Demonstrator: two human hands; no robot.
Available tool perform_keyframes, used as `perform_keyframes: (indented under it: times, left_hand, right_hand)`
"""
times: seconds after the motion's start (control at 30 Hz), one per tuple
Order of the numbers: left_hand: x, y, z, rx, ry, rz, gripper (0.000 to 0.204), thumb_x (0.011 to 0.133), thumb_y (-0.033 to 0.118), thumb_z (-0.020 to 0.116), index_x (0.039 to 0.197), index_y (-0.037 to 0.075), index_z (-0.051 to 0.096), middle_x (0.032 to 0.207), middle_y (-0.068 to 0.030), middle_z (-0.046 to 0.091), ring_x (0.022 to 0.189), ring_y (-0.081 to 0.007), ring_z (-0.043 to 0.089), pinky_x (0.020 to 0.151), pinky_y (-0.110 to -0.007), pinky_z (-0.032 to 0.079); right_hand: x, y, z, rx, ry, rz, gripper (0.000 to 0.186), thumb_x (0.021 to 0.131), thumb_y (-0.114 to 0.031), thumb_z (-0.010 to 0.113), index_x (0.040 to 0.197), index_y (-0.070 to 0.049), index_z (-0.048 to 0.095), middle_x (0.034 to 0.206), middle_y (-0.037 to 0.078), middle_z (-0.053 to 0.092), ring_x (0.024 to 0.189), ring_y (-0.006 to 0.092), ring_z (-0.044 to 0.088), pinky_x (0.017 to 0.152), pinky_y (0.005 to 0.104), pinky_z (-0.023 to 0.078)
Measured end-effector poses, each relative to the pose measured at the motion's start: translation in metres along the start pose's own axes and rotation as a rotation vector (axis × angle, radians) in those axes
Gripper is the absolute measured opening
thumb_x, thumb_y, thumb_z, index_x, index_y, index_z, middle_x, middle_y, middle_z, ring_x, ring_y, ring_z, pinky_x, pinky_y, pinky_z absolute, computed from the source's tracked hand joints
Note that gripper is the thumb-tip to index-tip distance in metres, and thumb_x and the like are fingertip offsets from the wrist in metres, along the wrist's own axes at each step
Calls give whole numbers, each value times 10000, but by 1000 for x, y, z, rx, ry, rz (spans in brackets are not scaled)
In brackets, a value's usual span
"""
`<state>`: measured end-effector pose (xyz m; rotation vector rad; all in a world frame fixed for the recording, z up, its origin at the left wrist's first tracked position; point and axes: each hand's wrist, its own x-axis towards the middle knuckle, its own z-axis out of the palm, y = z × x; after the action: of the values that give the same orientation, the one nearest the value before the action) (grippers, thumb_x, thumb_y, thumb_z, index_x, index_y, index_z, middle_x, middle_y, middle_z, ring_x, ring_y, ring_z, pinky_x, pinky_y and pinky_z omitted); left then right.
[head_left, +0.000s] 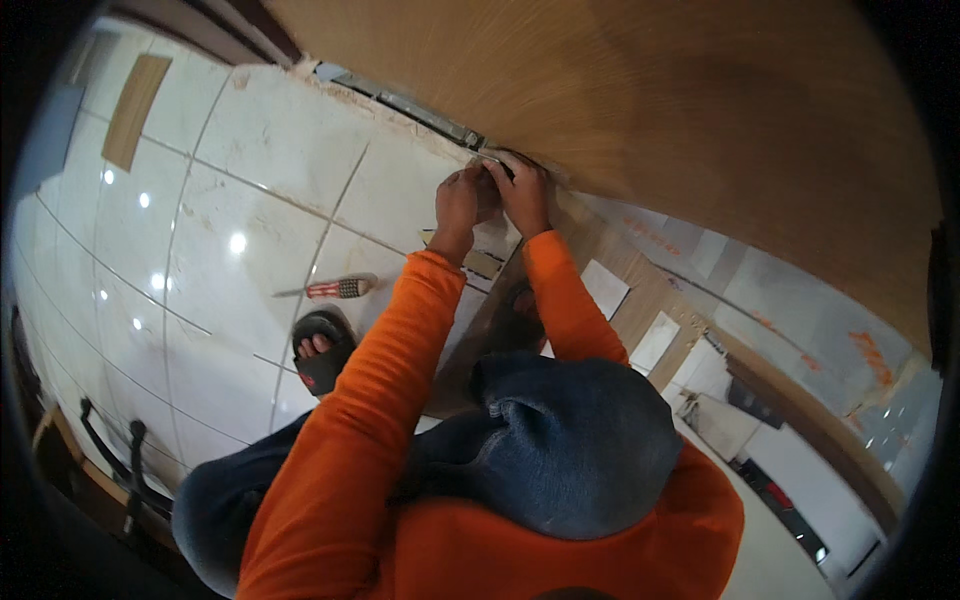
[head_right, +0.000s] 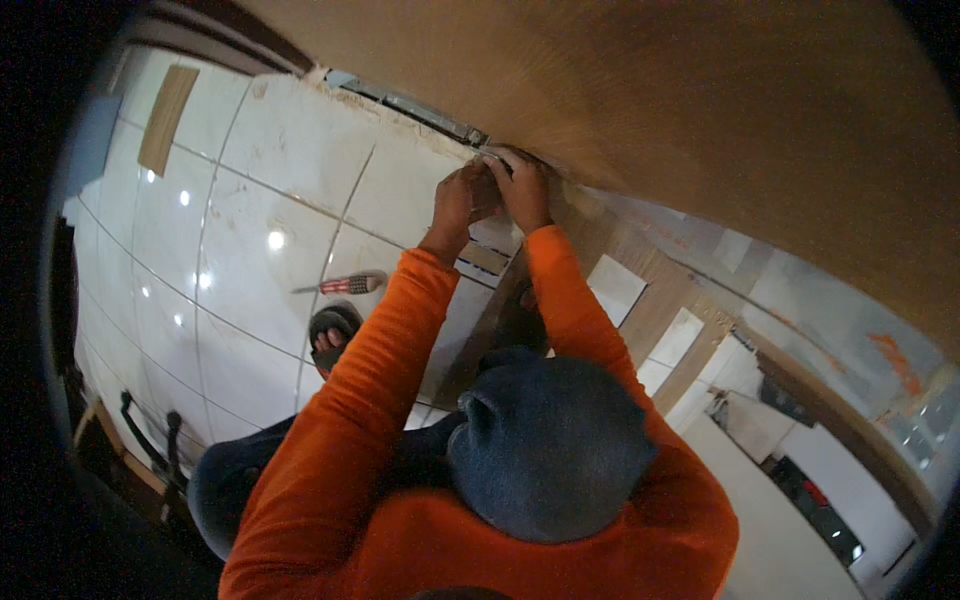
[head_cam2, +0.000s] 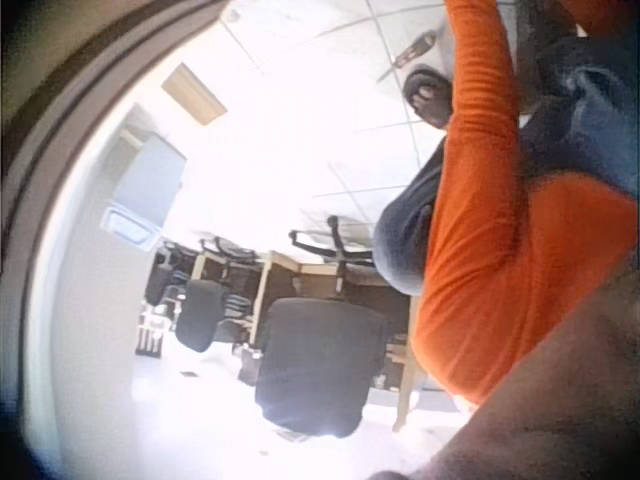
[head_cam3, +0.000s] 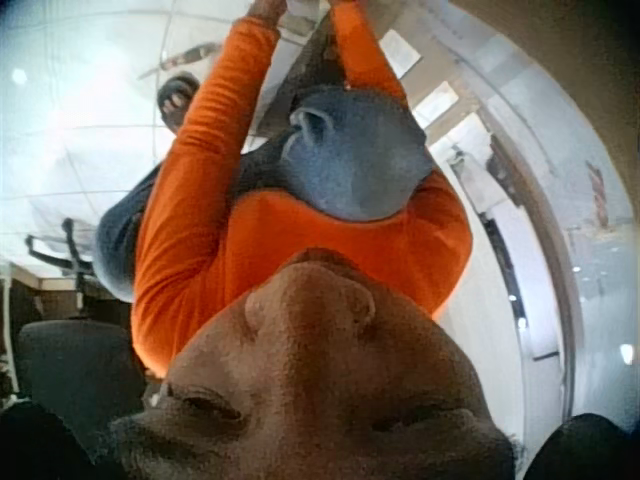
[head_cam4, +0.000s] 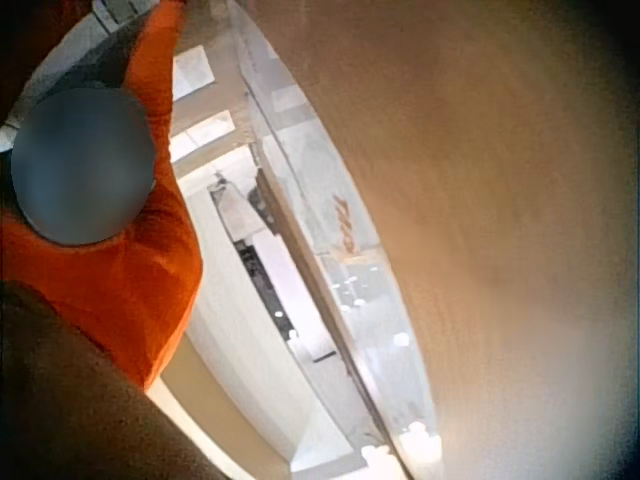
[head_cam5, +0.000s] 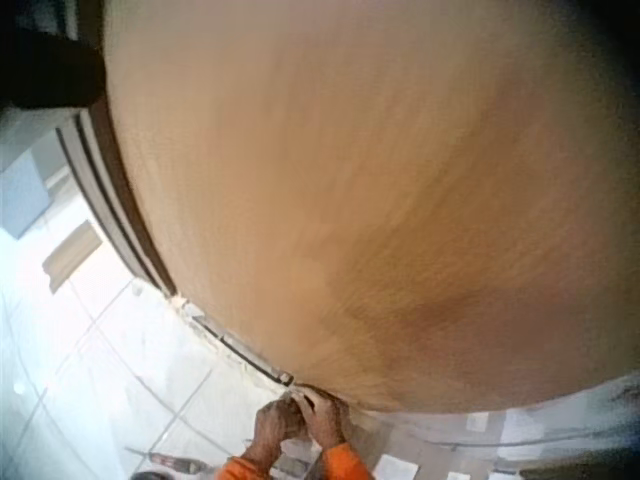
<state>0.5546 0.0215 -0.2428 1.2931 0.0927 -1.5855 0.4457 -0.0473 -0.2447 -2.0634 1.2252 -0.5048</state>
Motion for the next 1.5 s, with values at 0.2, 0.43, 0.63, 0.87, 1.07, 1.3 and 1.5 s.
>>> perform_keyframes:
  times: [0.2, 0.43, 0.63, 0.87, 1.07, 1.3, 1.5]
  left_hand:
    - [0, -4, 3, 13, 8, -168, 580, 1025, 531, 410, 1214, 14, 594, 1064, -131, 674, 928, -261, 667, 803, -418, 553]
    - [14, -21, 18, -85, 59, -15, 525, 1035, 488, 422, 1168, 11, 597, 1000, -99, 667, 842, -235, 672, 737, -389, 573]
    - [25, -14, 17, -295, 69, -57, 427, 1015, 448, 503, 1038, 46, 643, 882, -61, 665, 739, -194, 653, 657, -346, 547]
    - [37, -3, 35, -246, 157, -172, 473, 962, 427, 602, 839, -23, 681, 715, -74, 637, 677, -204, 604, 625, -333, 472]
    - [51, -10, 27, -431, 174, -42, 294, 896, 254, 688, 936, -36, 656, 846, -89, 663, 711, -208, 625, 590, -361, 491]
    - [49, 7, 23, -411, 93, -213, 250, 962, 295, 577, 942, 50, 617, 834, -74, 645, 669, -224, 590, 589, -375, 486]
    - [61, 4, -5, -350, 11, -133, 225, 990, 321, 534, 914, 123, 608, 756, -20, 596, 599, -170, 511, 553, -333, 450]
  right_hand:
    - [-3, -13, -3, -238, -29, -142, 244, 954, -212, 594, 1082, -22, 680, 1018, 182, 682, 937, 391, 661, 802, 455, 526]
    - [8, -19, -21, -413, -138, -155, 182, 966, -173, 575, 1068, -64, 678, 985, 158, 681, 903, 381, 662, 744, 445, 531]
    - [26, -36, -22, -439, -362, 28, 212, 983, -197, 510, 1007, -41, 651, 932, 226, 691, 880, 438, 672, 751, 523, 528]
    - [28, -33, -36, -405, -259, -1, 210, 986, -184, 498, 1004, -21, 629, 924, 251, 671, 891, 440, 658, 740, 509, 512]
    - [20, -15, -16, -288, -141, -28, 164, 946, -144, 527, 987, -10, 613, 969, 269, 662, 957, 449, 633, 774, 535, 506]
    - [30, -38, -30, -476, -336, 117, 175, 962, -170, 531, 1035, -32, 609, 982, 253, 667, 920, 430, 650, 754, 503, 521]
    - [39, -67, -14, -539, -354, -42, 256, 982, -243, 491, 995, -22, 618, 1003, 249, 673, 872, 418, 673, 710, 483, 541]
